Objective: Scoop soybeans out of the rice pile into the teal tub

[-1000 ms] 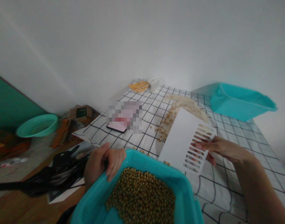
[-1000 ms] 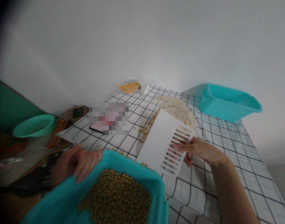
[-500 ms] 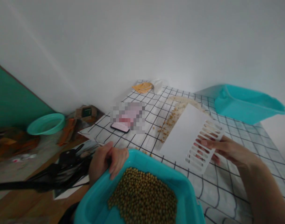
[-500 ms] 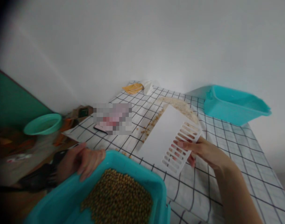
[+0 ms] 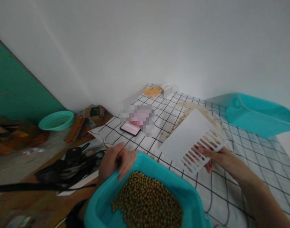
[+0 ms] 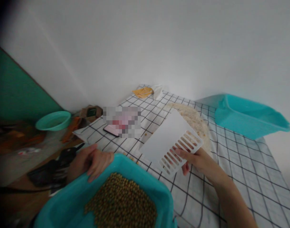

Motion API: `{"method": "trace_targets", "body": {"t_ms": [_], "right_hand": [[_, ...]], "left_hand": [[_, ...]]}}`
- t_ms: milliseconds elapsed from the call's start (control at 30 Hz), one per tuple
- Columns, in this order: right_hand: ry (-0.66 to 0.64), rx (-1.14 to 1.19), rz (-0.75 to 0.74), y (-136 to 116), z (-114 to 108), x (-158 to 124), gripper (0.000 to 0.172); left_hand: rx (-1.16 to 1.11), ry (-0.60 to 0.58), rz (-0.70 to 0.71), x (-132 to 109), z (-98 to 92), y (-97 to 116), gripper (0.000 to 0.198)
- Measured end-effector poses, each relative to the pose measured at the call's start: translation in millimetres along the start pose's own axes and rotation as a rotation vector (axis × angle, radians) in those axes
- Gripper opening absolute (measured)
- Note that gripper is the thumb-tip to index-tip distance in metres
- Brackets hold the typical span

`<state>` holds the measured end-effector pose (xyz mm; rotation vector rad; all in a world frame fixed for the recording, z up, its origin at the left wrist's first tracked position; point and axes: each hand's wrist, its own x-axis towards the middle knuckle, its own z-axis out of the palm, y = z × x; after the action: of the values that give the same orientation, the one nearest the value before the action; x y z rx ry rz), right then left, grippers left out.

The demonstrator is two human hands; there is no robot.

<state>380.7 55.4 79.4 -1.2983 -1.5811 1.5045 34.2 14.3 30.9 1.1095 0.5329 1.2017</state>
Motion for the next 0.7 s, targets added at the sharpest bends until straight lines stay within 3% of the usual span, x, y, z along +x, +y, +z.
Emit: {"method": "trace_targets", "body": {"t_ms": [167, 400, 700], "right_hand": [[-0.036, -0.015, -0.020, 0, 7, -1, 0.051], [-0.179, 0.031, -0.033, 7, 20, 6, 0.052], [-0.136, 0.105, -0.010, 17, 19, 6, 0.047]], "left_hand": [[0.020, 0.035, 0.017, 7, 2.5, 7, 0.073], [0.048, 0.010, 0.018, 10, -12.1, 14, 0.073], [0.057, -0.047, -0.015, 5, -21.6, 11, 0.074]]}}
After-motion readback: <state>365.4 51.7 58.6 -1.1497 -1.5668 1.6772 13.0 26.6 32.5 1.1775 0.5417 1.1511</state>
